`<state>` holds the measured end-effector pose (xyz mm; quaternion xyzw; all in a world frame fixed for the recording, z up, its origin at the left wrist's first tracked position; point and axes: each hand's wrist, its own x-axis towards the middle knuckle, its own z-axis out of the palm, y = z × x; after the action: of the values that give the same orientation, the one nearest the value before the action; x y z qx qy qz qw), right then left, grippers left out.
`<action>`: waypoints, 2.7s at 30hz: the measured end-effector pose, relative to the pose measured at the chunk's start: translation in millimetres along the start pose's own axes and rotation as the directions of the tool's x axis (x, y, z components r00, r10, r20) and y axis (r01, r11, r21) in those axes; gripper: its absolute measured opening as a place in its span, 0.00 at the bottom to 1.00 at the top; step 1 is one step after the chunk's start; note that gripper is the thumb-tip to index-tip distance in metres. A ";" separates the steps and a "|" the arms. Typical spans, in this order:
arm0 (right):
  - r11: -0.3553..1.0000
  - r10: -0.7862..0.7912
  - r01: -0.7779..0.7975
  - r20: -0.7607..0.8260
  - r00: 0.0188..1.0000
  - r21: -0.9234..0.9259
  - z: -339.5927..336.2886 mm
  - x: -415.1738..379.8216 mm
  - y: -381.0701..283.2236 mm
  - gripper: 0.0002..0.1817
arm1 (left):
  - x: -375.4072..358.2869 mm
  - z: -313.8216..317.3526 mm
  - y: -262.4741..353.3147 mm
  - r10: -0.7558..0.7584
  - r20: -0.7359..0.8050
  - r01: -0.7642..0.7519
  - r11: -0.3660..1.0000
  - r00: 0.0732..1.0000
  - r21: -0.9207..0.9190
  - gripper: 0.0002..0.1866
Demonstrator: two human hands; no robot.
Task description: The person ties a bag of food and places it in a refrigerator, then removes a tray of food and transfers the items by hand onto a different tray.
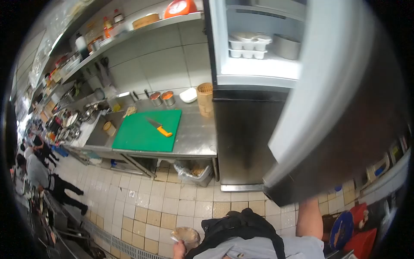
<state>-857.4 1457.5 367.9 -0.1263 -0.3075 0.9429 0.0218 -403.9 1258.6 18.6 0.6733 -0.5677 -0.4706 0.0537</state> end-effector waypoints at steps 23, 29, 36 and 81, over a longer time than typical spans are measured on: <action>0.687 -0.421 -0.203 0.610 0.671 0.698 -142.9 36.1 -150.3 0.15 | -137.6 -65.4 457.4 0.712 0.485 -0.604 0.696 0.508 -0.388 0.16; 0.641 -0.542 -0.131 0.566 0.621 0.757 -167.7 62.2 -171.2 0.14 | -215.5 -17.6 582.3 0.986 0.122 -0.781 0.167 0.117 -0.601 0.13; 0.706 -0.551 -0.131 0.656 0.516 0.696 -181.1 84.2 -188.2 0.11 | -291.5 72.1 721.1 0.874 0.459 -0.467 0.476 0.158 -0.746 0.12; 0.913 -0.407 0.335 0.529 0.745 0.231 -224.2 93.8 -137.0 0.32 | -295.9 75.7 932.6 0.560 -0.027 -0.369 -0.508 -0.828 0.778 0.30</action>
<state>-896.7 1708.4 252.3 0.2244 -0.2610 0.9306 0.1243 -1096.5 1208.7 712.1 -0.1051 -0.7644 0.2648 0.5784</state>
